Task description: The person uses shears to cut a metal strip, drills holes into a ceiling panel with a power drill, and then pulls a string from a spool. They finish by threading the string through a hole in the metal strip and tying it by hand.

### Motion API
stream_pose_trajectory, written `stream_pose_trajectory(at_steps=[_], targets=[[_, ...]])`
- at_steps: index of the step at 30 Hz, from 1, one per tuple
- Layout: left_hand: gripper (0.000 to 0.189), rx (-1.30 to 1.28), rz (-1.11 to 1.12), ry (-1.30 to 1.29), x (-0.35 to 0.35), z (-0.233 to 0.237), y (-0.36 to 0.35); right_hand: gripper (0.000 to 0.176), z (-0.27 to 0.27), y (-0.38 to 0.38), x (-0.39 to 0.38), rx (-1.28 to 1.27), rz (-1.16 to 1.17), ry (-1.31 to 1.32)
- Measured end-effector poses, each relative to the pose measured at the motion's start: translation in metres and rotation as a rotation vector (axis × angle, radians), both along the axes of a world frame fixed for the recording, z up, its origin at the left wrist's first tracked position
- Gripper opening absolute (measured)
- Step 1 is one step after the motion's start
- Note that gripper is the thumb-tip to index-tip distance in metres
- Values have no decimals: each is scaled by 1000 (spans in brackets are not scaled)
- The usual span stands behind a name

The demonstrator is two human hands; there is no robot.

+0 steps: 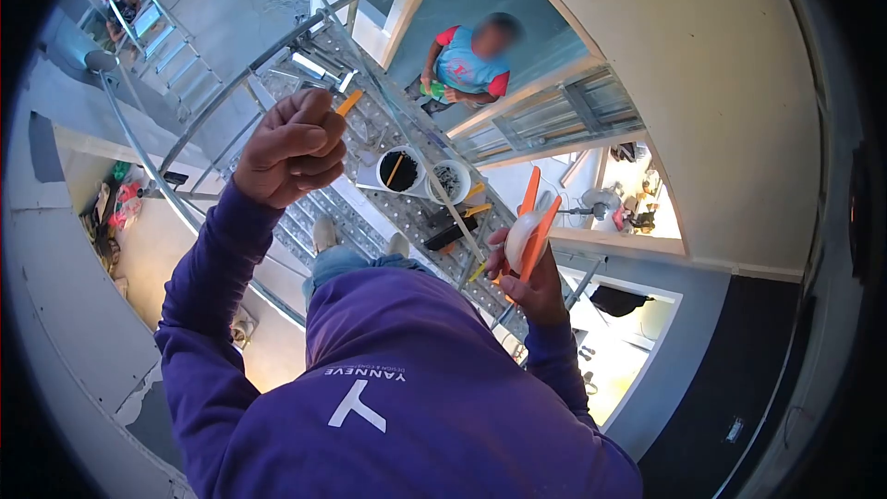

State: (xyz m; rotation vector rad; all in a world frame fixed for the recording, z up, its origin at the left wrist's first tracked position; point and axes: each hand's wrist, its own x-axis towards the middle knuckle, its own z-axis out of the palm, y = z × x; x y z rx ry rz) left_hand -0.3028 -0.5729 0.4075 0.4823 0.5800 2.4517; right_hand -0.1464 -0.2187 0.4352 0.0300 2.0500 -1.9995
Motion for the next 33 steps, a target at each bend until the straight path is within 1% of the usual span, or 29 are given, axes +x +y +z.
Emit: stream_pose_trajectory(at_steps=[3,6,7,9,10,12,13,16,19,22,23,26,29,30,31,32,33], targets=[[34,-13,-33,0,2,-2,8,70,1,3,0,15,26,1],[37,-21,-8,-21,4,0,14,70,1,6,-1,13,5,-1],[33,0,-29,-22,5,-2,13,69,1,7,-1,5,-6,-3],[26,43,-65,-17,4,-1,10,72,-4,14,-3,-14,44,-33],[24,62,-29,33,7,2,14,74,-5,17,-4,-21,69,-49],[33,102,44,133,16,28,27,81,5,11,-3,-180,62,-45],[64,181,-71,208,11,18,19,84,7,7,-3,-261,59,-46],[80,109,-31,244,22,35,19,92,2,4,-5,-455,78,-15],[84,119,-76,223,31,18,24,91,1,2,-8,-547,59,-20],[82,68,-13,209,40,10,29,89,4,7,-13,-340,89,-58],[89,89,-11,180,41,9,30,91,7,3,-15,-307,62,-84],[82,27,24,173,45,15,27,93,8,-2,-18,-286,56,-58],[59,-503,165,247,48,34,26,94,-4,5,-25,-316,106,13],[53,-572,177,195,49,32,30,96,-10,6,-25,-333,111,32],[46,-642,193,145,48,26,37,101,-19,5,-28,-365,105,57],[40,-713,206,94,49,21,45,101,-19,-1,-34,-334,119,77],[30,-482,129,0,49,20,58,102,-14,-11,-43,-304,132,96]])
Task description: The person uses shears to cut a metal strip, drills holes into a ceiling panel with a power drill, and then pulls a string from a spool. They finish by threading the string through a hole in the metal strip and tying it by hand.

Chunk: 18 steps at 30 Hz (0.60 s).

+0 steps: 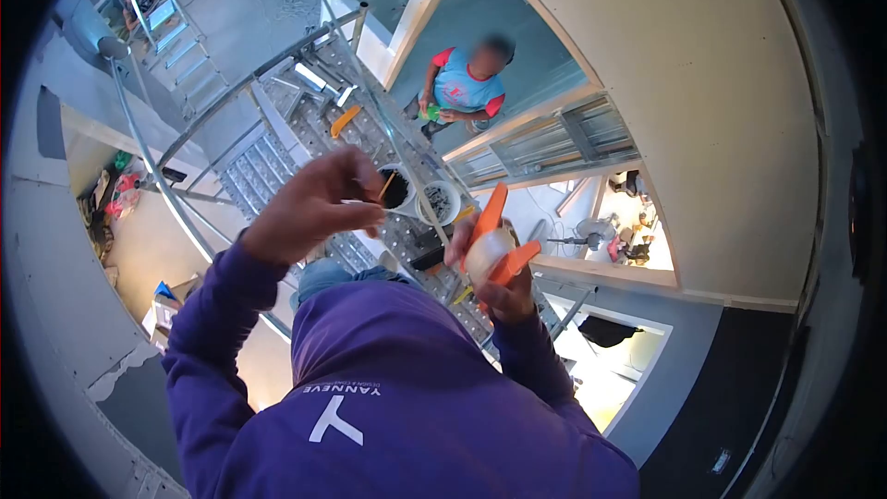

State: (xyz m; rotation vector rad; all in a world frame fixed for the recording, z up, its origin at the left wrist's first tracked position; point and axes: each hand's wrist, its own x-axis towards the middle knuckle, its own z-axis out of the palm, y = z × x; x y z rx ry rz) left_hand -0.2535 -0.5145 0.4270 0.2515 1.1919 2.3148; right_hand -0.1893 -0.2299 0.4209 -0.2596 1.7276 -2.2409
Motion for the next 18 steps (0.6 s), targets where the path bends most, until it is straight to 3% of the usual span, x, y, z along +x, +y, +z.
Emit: stream_pose_trajectory(at_steps=[4,7,8,11,12,15,16,18], targets=[[29,-3,-164,62,5,18,29,96,32,-36,-15,90,-28,36],[40,-243,6,300,-2,22,28,92,24,-21,-28,340,15,116],[59,-331,105,390,0,21,31,93,36,-35,-30,436,-56,167],[74,-396,99,541,10,4,55,107,4,-43,-33,586,-93,332],[73,-395,-6,388,9,-11,58,108,9,-46,-33,665,-74,393],[62,-37,47,-107,5,-31,59,101,22,-43,-35,815,49,551],[48,59,123,-201,7,-34,58,93,26,-41,-35,854,18,578],[41,84,179,-80,4,-29,54,78,34,-35,-34,939,-45,632]])
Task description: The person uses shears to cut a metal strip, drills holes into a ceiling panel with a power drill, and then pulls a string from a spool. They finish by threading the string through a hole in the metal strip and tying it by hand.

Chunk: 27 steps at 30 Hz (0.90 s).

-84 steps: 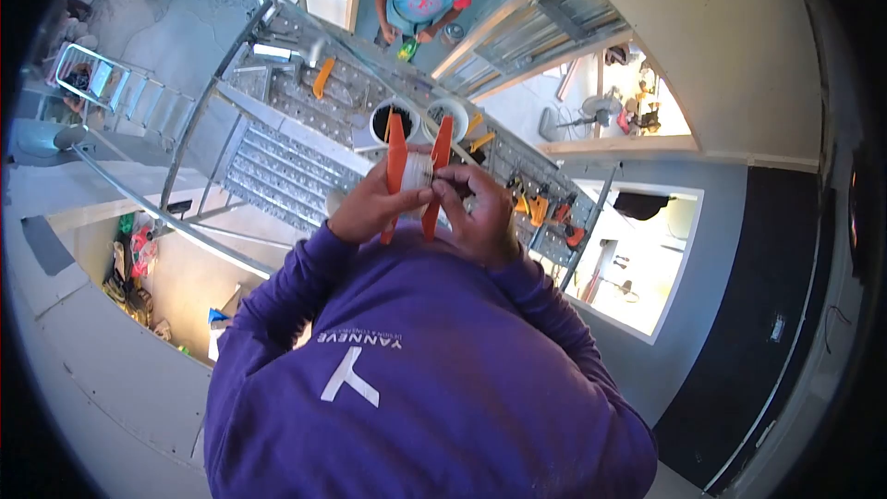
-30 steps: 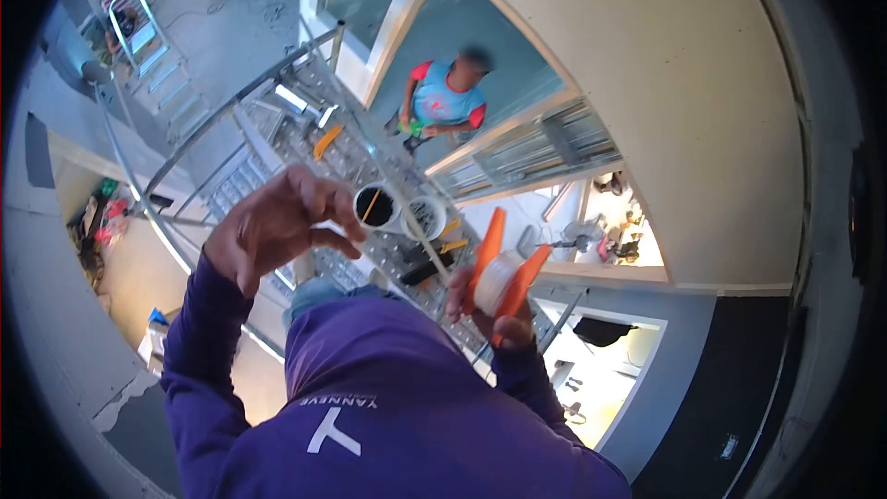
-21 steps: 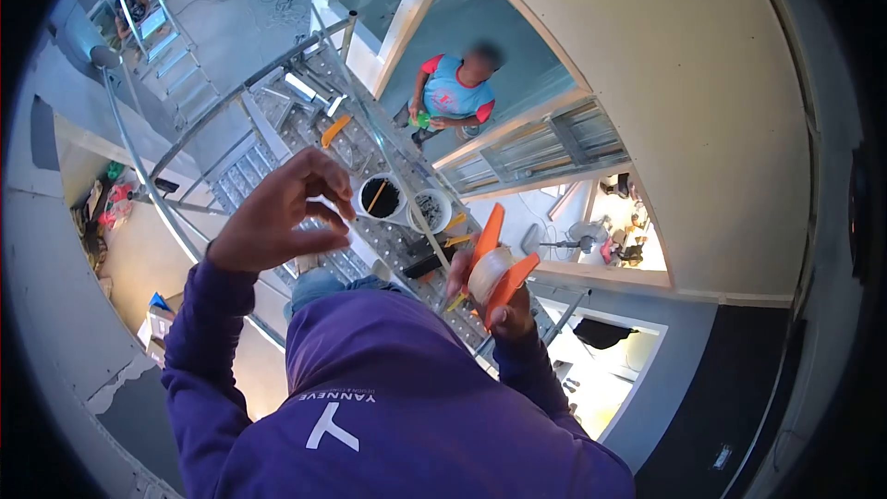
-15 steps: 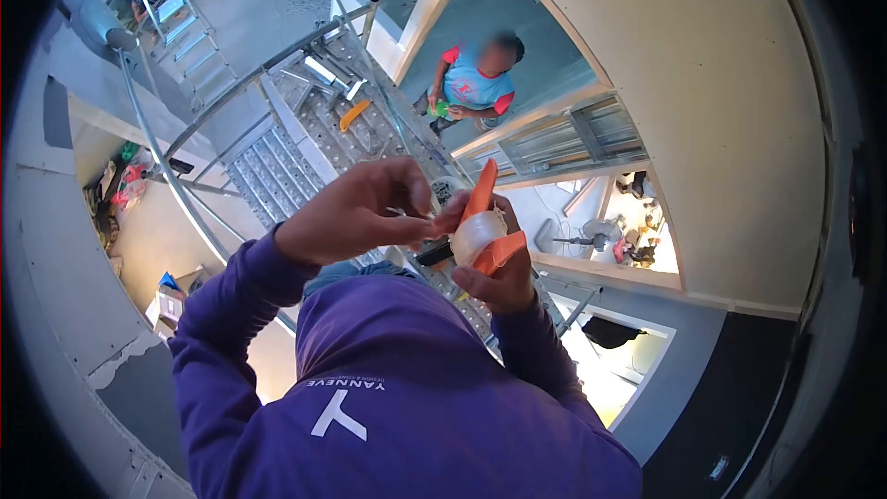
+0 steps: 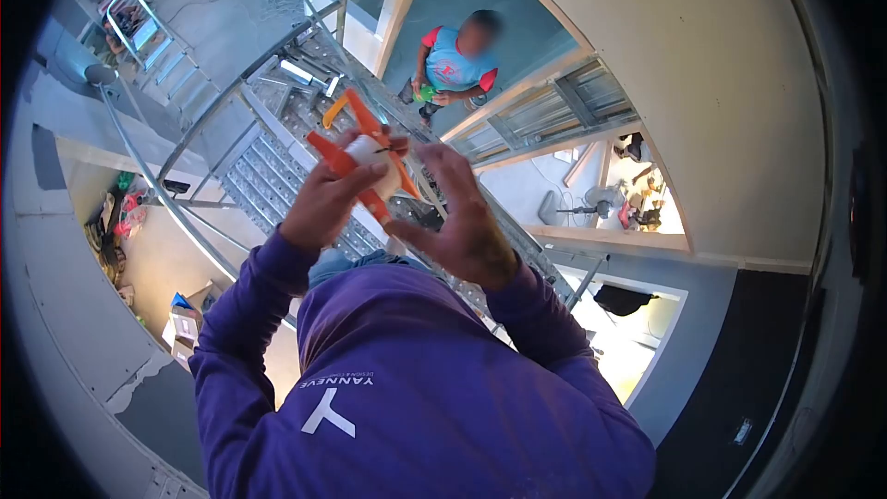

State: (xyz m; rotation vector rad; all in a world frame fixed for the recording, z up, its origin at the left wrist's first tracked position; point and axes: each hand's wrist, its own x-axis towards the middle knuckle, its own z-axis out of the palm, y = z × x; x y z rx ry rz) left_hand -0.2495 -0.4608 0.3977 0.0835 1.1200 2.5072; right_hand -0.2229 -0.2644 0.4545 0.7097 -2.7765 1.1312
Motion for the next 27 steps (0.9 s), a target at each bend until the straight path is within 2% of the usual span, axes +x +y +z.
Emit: stream_pose_trajectory(at_steps=[1,2,3,4,5,6,7,8,9,10,11,12,14,15,17,18,19,21,24,27], targets=[[38,8,32,61,-2,0,-3,68,2,8,0,79,2,-55],[35,-158,61,174,-3,-5,-10,58,3,18,0,156,7,-109],[38,-458,-107,317,-4,0,-18,48,3,22,-1,231,14,-163],[41,-760,-280,459,-4,9,-28,20,8,17,3,241,58,-116],[45,-1061,-460,598,-4,14,-34,18,17,14,3,60,174,-164],[51,-1027,-541,582,-5,11,-35,17,29,12,2,-118,288,-212],[52,-754,-459,435,-3,6,-44,15,35,13,0,-296,402,-252],[52,-484,-378,290,0,0,-59,10,30,26,-3,-258,229,-232],[53,-217,-298,138,1,-1,-69,12,33,36,-10,12,48,-56],[61,-20,-153,233,-2,-2,-75,13,31,50,-11,236,35,-127],[46,41,-157,229,-2,10,-74,13,28,59,-12,462,29,-197],[44,-184,-264,268,-3,15,-65,13,27,52,-11,233,298,-161],[40,-534,-511,385,-5,17,-39,11,42,26,-1,-84,528,-422],[41,-578,-570,395,-4,21,-36,11,41,27,-5,-28,466,-305],[45,-353,-365,247,0,19,-52,11,34,36,-10,60,318,-70],[48,-286,-232,269,-1,16,-61,11,34,43,-12,157,132,-69],[52,-216,-93,294,-3,12,-71,14,32,54,-10,179,-30,-192],[59,-251,84,278,0,2,-94,16,26,71,-1,180,-39,-342],[59,-322,58,194,12,-17,-106,19,8,74,14,96,-11,-503],[59,-352,-15,131,22,-24,-92,20,-16,61,23,115,32,-522]])
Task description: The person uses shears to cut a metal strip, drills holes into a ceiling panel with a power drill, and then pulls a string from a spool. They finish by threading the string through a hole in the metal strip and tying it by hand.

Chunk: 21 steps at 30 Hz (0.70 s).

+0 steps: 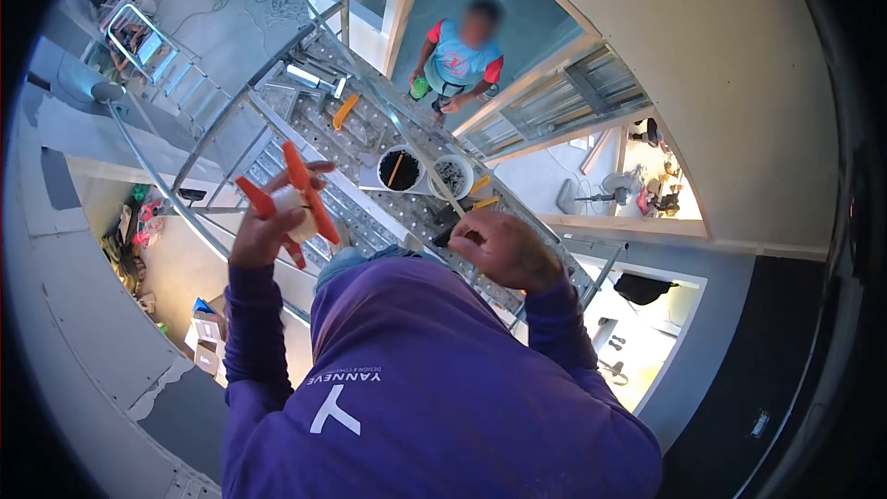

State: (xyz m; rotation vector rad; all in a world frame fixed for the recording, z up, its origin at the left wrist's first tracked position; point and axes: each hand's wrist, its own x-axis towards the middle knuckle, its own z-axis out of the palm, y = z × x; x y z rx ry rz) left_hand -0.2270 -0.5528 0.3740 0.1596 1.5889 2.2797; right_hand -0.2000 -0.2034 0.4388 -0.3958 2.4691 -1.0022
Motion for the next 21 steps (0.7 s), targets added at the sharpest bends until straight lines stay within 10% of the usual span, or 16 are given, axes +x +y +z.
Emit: stream_pose_trajectory(at_steps=[8,15,21], targets=[[50,6,-160,27,-8,2,38,33,-18,-16,12,11,93,-29],[40,-4,-186,-102,-3,-6,114,97,-27,-16,7,-129,38,184],[73,361,-278,-320,-2,-37,158,61,-45,-21,28,-309,-405,414]])
